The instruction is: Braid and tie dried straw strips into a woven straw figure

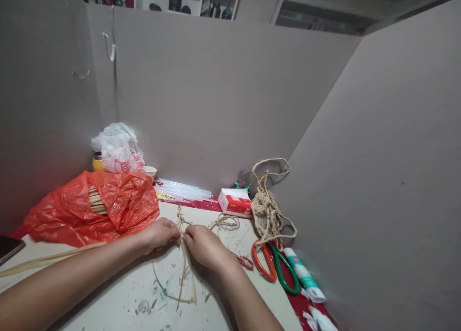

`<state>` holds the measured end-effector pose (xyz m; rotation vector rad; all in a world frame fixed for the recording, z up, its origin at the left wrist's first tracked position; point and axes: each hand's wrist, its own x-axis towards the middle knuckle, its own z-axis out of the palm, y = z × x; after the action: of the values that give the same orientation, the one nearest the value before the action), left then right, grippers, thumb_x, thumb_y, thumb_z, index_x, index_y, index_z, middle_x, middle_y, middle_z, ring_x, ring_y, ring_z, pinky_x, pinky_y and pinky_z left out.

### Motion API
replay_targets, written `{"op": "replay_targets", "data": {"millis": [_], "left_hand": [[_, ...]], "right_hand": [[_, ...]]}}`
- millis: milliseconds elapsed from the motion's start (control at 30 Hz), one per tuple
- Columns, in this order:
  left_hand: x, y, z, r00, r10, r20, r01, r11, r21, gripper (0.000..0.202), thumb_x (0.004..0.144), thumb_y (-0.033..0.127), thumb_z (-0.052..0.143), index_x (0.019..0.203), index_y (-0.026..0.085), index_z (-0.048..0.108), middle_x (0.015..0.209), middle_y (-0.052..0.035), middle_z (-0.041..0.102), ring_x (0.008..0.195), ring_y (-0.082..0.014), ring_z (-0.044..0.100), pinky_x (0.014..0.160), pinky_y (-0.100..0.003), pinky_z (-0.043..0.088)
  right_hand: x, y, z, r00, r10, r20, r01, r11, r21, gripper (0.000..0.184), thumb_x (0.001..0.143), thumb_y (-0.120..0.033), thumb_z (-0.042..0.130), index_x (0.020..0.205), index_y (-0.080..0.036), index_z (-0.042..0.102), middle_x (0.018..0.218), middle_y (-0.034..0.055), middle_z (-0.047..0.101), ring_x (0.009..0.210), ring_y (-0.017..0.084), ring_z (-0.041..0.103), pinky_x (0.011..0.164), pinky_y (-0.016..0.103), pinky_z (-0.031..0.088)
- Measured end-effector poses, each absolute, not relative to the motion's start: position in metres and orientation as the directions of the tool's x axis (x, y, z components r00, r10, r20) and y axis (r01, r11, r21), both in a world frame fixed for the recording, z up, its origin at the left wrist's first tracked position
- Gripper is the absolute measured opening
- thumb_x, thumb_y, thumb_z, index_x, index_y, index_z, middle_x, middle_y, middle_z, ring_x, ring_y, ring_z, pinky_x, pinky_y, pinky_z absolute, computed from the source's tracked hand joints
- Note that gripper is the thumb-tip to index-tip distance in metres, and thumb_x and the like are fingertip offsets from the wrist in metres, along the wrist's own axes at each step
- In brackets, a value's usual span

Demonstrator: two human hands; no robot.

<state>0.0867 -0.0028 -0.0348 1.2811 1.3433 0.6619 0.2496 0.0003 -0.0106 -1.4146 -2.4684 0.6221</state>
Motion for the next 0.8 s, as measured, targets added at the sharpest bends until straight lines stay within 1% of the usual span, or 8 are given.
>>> {"op": "replay_targets", "data": {"millis": [233, 367, 467, 533, 600, 667, 733, 800], "left_hand": [[0.085, -0.003, -0.036, 0.200, 0.923, -0.328, 0.278, 0.267, 0.923, 0.018, 0.067, 0.030, 0.052, 0.054, 0.018, 0.047, 0.037, 0.0087, 0.028, 0.030, -0.0045, 0.019, 0.035, -0.022, 0.011], [0.083, -0.006, -0.030, 0.256, 0.908, -0.333, 0.166, 0.298, 0.940, 0.023, 0.067, 0.030, 0.052, 0.051, 0.019, 0.039, 0.037, 0.0090, 0.027, 0.031, -0.0042, 0.018, 0.035, -0.022, 0.008], [0.083, -0.007, -0.027, 0.287, 0.906, -0.310, 0.117, 0.288, 0.950, 0.022, 0.065, 0.029, 0.055, 0.051, 0.019, 0.041, 0.037, 0.0089, 0.030, 0.031, -0.0040, 0.019, 0.035, -0.022, 0.008], [0.081, -0.007, -0.025, 0.318, 0.903, -0.288, 0.077, 0.279, 0.957, 0.019, 0.065, 0.029, 0.057, 0.053, 0.018, 0.046, 0.035, 0.0089, 0.030, 0.030, -0.0041, 0.019, 0.035, -0.022, 0.008], [0.079, -0.005, -0.022, 0.346, 0.894, -0.285, 0.008, 0.301, 0.954, 0.017, 0.064, 0.028, 0.058, 0.056, 0.017, 0.048, 0.035, 0.0096, 0.029, 0.031, -0.0038, 0.017, 0.036, -0.022, 0.007], [0.075, -0.004, -0.018, 0.373, 0.879, -0.296, -0.053, 0.338, 0.940, 0.016, 0.062, 0.028, 0.061, 0.059, 0.017, 0.049, 0.037, 0.0107, 0.027, 0.032, -0.0032, 0.015, 0.036, -0.022, 0.006], [0.072, -0.003, -0.015, 0.404, 0.863, -0.303, -0.078, 0.363, 0.929, 0.017, 0.061, 0.029, 0.062, 0.063, 0.016, 0.051, 0.040, 0.0114, 0.026, 0.034, -0.0026, 0.015, 0.036, -0.021, 0.006], [0.071, -0.003, -0.013, 0.433, 0.849, -0.304, -0.080, 0.372, 0.925, 0.019, 0.061, 0.030, 0.063, 0.066, 0.015, 0.052, 0.042, 0.0117, 0.026, 0.035, -0.0021, 0.015, 0.037, -0.021, 0.006]], "right_hand": [[0.240, -0.008, -0.004, -0.515, 0.853, -0.076, 0.744, 0.401, -0.535, 0.029, 0.082, -0.024, 0.038, 0.068, -0.014, 0.062, 0.071, 0.0070, 0.064, 0.063, 0.015, 0.051, 0.055, 0.024, 0.029], [0.230, -0.021, -0.003, -0.478, 0.876, -0.065, 0.799, 0.402, -0.447, 0.028, 0.082, -0.023, 0.039, 0.072, -0.015, 0.063, 0.071, 0.0091, 0.064, 0.061, 0.015, 0.052, 0.055, 0.026, 0.028], [0.227, -0.032, 0.003, -0.504, 0.862, -0.058, 0.794, 0.437, -0.422, 0.023, 0.081, -0.023, 0.042, 0.070, -0.016, 0.061, 0.072, 0.0091, 0.065, 0.061, 0.016, 0.053, 0.054, 0.026, 0.028], [0.229, -0.035, 0.011, -0.595, 0.790, -0.149, 0.721, 0.443, -0.532, 0.022, 0.080, -0.024, 0.045, 0.064, -0.017, 0.058, 0.064, 0.0062, 0.063, 0.055, 0.014, 0.052, 0.052, 0.025, 0.030], [0.235, -0.031, 0.018, -0.635, 0.742, -0.216, 0.636, 0.343, -0.691, 0.026, 0.081, -0.028, 0.045, 0.058, -0.017, 0.052, 0.054, 0.0031, 0.058, 0.048, 0.012, 0.048, 0.048, 0.023, 0.031], [0.240, -0.020, 0.021, -0.535, 0.836, -0.121, 0.554, 0.240, -0.797, 0.031, 0.082, -0.033, 0.045, 0.056, -0.017, 0.049, 0.050, 0.0017, 0.053, 0.045, 0.011, 0.047, 0.046, 0.023, 0.033], [0.244, -0.007, 0.016, -0.326, 0.943, 0.066, 0.479, 0.226, -0.848, 0.031, 0.082, -0.038, 0.047, 0.059, -0.017, 0.050, 0.054, 0.0022, 0.054, 0.050, 0.012, 0.049, 0.048, 0.022, 0.035], [0.243, 0.002, 0.005, -0.229, 0.967, 0.109, 0.411, 0.197, -0.890, 0.030, 0.080, -0.041, 0.051, 0.065, -0.016, 0.053, 0.061, 0.0034, 0.057, 0.055, 0.013, 0.052, 0.050, 0.022, 0.037]]}}
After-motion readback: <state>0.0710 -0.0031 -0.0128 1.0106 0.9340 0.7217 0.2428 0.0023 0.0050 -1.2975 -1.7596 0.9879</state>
